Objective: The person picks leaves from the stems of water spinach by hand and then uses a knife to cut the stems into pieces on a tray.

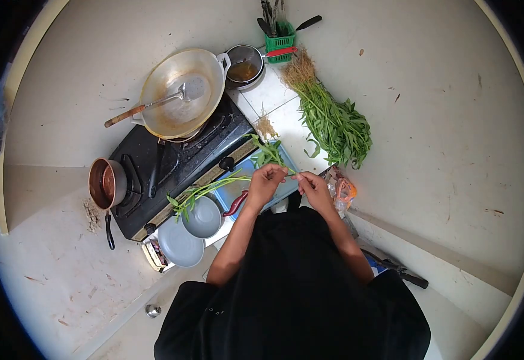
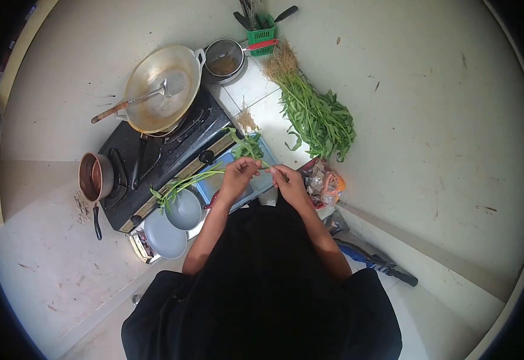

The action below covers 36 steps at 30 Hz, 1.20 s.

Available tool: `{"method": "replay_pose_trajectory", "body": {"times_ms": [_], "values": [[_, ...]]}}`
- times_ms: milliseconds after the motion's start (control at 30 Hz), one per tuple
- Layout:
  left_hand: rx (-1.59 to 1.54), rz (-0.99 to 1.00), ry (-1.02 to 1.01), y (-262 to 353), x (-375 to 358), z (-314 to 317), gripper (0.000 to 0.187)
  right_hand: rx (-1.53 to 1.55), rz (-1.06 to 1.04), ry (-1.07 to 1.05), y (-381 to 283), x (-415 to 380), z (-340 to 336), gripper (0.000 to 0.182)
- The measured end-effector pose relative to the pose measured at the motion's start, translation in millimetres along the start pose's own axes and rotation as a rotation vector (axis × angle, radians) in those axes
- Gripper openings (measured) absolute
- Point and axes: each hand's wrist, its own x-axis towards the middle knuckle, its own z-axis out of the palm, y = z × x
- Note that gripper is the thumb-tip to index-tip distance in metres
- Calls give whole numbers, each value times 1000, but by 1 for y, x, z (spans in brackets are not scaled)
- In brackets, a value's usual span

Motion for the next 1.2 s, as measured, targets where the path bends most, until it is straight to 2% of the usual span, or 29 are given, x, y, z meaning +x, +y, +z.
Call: {"method": "replay_pose_trajectory", "body": {"times_ms": [300, 400, 467, 500, 567, 600, 667, 700, 800, 967, 1067, 1133, 1167, 1200], "values": [[83, 3, 33, -7, 2, 3, 13, -89, 18, 55, 1, -9, 1, 25], [12, 95, 120, -9, 6, 10, 13, -133, 18, 84, 3, -8, 3, 25], [45, 178, 341, -8, 8, 9, 15, -124, 24, 109, 6, -7, 3, 24], [48, 178, 337, -9, 14, -3, 15, -122, 24, 113, 7, -9, 0, 24], [281, 171, 479, -9, 32, -40, 12, -69, 24, 186, 12, -17, -16, 24], [281, 173, 475, -1, 34, -44, 12, -70, 22, 191, 19, -19, -25, 24], [483, 150, 264, 18, 28, -48, 14, 0, 41, 258, 34, -23, -39, 27], [575, 78, 234, 15, 31, -51, 18, -12, 49, 236, 33, -22, -45, 31], [711, 148, 194, -13, 46, -50, 19, 52, 43, 226, 21, -16, -46, 34], [872, 5, 111, -24, 55, -36, 27, 61, 13, 244, -3, -4, -30, 34], [839, -37, 89, -21, 49, -25, 37, -4, -17, 235, 0, 1, -20, 34], [286, 14, -33, -12, 36, -9, 39, 37, -7, 228, 7, 2, -13, 33], [286, 15, -27, -5, 27, -2, 39, 38, -8, 223, 10, 3, -11, 33], [134, -60, -98, 12, 15, 8, 37, 31, -18, 196, 12, 3, -9, 32]]}}
